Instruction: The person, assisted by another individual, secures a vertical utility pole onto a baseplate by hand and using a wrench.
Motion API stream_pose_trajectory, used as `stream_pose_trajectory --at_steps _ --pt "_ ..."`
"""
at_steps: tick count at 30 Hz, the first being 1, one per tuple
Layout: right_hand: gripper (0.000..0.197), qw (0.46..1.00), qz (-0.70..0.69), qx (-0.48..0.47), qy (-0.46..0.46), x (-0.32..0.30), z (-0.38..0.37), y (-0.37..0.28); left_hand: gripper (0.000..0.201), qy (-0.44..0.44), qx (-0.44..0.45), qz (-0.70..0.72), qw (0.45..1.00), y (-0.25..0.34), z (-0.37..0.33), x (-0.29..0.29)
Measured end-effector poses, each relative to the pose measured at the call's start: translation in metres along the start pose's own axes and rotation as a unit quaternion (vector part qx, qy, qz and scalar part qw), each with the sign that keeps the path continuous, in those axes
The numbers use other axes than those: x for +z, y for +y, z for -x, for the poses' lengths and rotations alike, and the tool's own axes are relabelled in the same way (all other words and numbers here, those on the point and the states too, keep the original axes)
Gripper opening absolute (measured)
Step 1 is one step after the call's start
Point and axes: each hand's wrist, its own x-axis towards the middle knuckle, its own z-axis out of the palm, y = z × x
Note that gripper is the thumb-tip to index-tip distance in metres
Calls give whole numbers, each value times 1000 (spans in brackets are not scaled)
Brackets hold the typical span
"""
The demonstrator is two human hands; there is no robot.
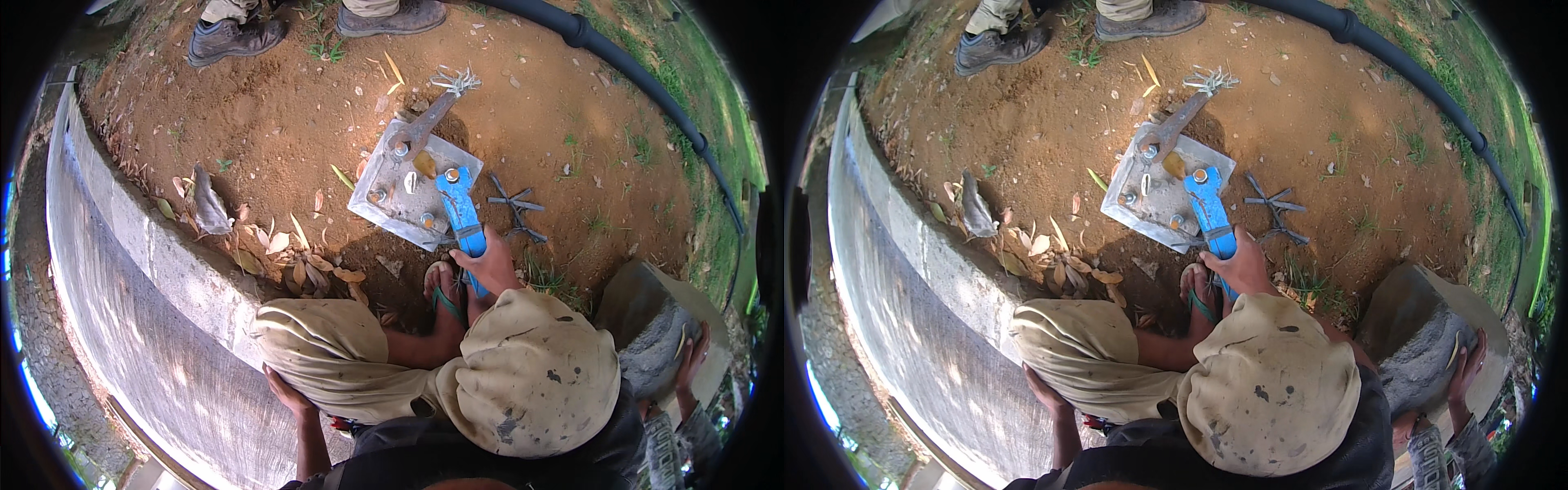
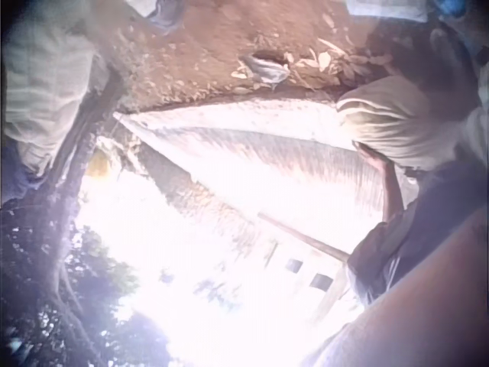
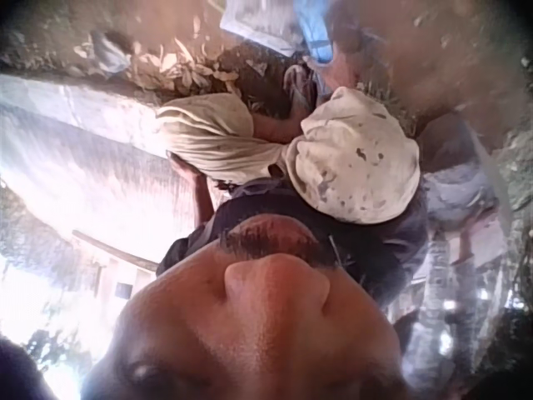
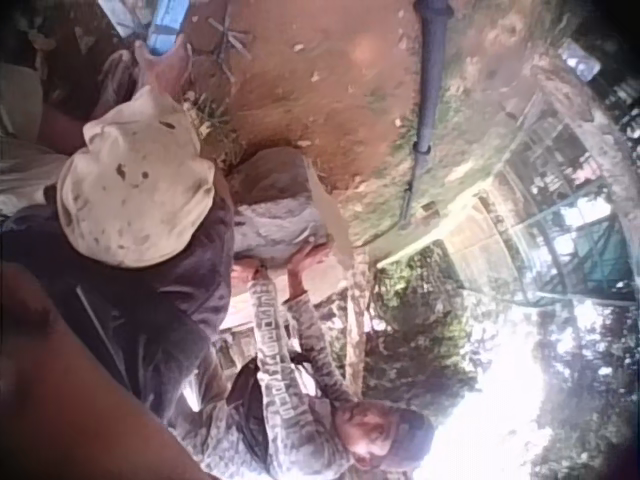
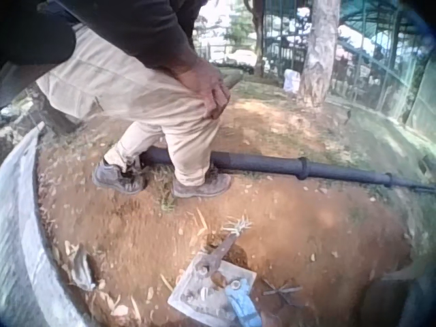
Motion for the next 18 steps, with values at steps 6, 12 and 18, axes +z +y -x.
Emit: stream_pose_trajectory --at_steps 6,12,18 --pt "55 973 209 -88 -31 -83 -39 -23 66 -19 -103 141 984 18 -11 -3" --pt "49 868 420 -257 65 -130 -124 -62 66 9 -123 178 976 -14 3 7" --pt "45 860 433 -236 128 -128 -132 -57 60 3 34 11 999 -22 1 0"
